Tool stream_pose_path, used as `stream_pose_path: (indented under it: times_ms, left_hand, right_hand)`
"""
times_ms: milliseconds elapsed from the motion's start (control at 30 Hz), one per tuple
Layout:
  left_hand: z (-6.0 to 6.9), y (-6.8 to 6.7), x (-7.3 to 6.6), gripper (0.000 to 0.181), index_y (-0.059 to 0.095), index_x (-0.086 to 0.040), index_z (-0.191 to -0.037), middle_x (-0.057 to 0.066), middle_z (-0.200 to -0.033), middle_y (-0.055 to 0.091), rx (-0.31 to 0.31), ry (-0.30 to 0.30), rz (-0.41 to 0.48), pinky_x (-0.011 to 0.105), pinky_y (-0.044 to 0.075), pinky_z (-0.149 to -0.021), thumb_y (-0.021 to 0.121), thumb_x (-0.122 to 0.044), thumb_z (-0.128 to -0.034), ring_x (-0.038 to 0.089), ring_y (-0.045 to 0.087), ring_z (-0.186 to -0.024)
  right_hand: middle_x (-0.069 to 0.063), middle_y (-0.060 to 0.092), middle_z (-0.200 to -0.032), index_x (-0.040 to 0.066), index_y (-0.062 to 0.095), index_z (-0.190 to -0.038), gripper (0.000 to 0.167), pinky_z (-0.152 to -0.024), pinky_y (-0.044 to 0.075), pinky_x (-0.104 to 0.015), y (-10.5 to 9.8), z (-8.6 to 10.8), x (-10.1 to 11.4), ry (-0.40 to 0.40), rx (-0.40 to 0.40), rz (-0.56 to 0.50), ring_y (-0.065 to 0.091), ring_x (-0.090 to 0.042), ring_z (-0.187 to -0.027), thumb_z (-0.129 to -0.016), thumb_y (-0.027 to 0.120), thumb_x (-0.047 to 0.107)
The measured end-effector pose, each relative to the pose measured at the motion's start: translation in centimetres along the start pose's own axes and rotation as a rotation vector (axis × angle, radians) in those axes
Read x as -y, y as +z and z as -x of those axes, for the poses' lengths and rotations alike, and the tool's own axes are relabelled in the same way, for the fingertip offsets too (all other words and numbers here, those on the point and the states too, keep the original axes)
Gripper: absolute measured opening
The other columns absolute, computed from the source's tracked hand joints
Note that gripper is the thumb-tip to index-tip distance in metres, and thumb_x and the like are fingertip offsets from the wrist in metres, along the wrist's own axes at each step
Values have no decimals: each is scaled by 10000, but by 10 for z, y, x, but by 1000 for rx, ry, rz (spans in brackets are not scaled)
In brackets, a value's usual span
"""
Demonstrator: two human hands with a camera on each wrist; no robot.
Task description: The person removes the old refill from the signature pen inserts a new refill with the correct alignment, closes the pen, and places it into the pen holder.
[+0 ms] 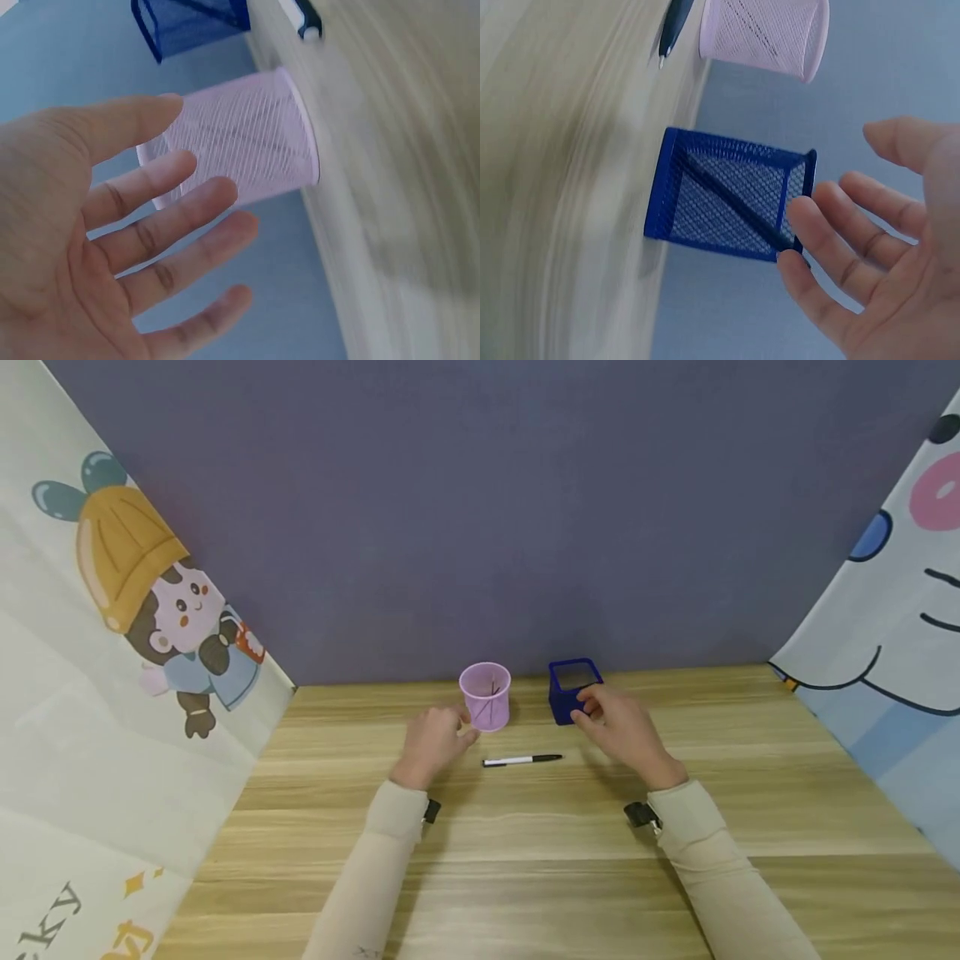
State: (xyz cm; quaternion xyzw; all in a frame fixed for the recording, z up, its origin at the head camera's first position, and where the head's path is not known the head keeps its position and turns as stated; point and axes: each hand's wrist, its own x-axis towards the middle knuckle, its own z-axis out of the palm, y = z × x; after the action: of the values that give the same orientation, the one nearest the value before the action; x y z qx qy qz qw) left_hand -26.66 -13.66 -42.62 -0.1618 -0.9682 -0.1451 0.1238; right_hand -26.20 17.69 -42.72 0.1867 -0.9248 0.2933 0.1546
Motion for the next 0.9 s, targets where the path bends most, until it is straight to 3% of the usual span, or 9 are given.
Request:
stream_pose_path:
  times_ms: [433,667,900]
  left_hand:
    - [2,11,-16,189,769,-136,-1010,43,-937,767,116,102,45,400,585,-724,815,-258,-873,207,716,-838]
    - [1,19,-22,184,782,-158,-1024,12,-958,772,198,121,42,367,582,-769,792,-289,-894,173,714,-878]
    - [1,27,-24,158,787,-170,-1032,-16,-975,785,224,138,36,385,590,-828,772,-254,-899,176,731,-912]
  right_hand:
    - [-44,712,-958,43,717,-1102,205,-764,568,-390,17,1,3,-60,109,44,678,-224,-874,-942,731,171]
    - [-15,706,-879,47,731,-1073,171,-730,564,-367,25,2,8,-95,193,69,659,-165,-800,-922,728,128]
    - [4,712,-872,77,745,-1049,148,-736,562,-370,34,5,9,-97,278,95,661,-146,-804,-915,749,140]
